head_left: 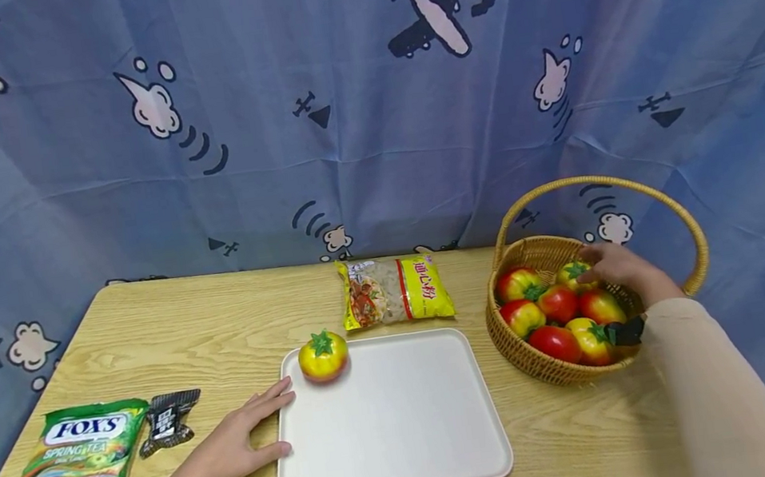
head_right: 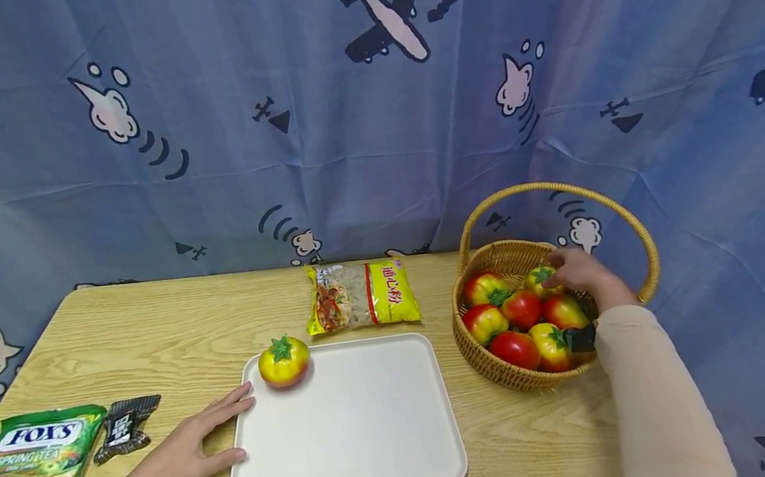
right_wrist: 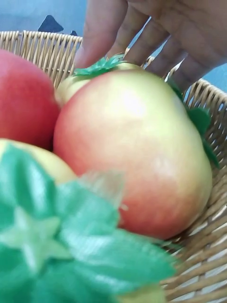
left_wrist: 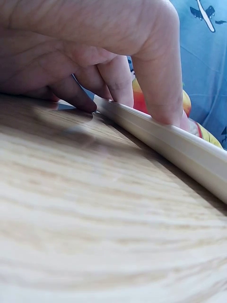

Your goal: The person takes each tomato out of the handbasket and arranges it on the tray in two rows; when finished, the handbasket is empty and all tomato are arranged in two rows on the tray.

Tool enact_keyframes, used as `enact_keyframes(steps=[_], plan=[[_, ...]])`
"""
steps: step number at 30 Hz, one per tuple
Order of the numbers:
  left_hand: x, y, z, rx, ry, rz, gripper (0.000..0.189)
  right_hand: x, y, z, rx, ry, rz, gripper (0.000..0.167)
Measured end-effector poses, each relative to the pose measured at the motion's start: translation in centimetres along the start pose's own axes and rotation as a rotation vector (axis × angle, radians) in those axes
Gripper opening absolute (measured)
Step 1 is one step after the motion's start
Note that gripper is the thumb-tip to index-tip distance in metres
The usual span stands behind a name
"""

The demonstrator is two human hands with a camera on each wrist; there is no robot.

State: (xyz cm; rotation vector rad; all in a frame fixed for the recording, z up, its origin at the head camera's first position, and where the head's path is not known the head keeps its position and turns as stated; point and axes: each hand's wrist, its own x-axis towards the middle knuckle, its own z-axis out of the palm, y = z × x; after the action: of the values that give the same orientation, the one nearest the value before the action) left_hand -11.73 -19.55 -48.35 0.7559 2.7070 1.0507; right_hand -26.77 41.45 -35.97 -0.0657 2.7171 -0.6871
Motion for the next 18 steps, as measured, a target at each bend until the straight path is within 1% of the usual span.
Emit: enact_keyframes(steps=[4,11,18], plan=[[0.0,0.0,0.0,0.008,0.002,0.003,0.066,0.1,0.0,0.1,-0.038,-0.008,0.008,0.067],[0.1,0.0,0.0,0.004,0.005,-0.001,0.066,0.7,0.4,0.2,-0.114,0.006,-0.009,0.066],[0.1,-0.1,0.0,0.009,0.001,-0.004,0.066,1.0,0.4,0.5,-0.128,0.016,0.014,0.068]])
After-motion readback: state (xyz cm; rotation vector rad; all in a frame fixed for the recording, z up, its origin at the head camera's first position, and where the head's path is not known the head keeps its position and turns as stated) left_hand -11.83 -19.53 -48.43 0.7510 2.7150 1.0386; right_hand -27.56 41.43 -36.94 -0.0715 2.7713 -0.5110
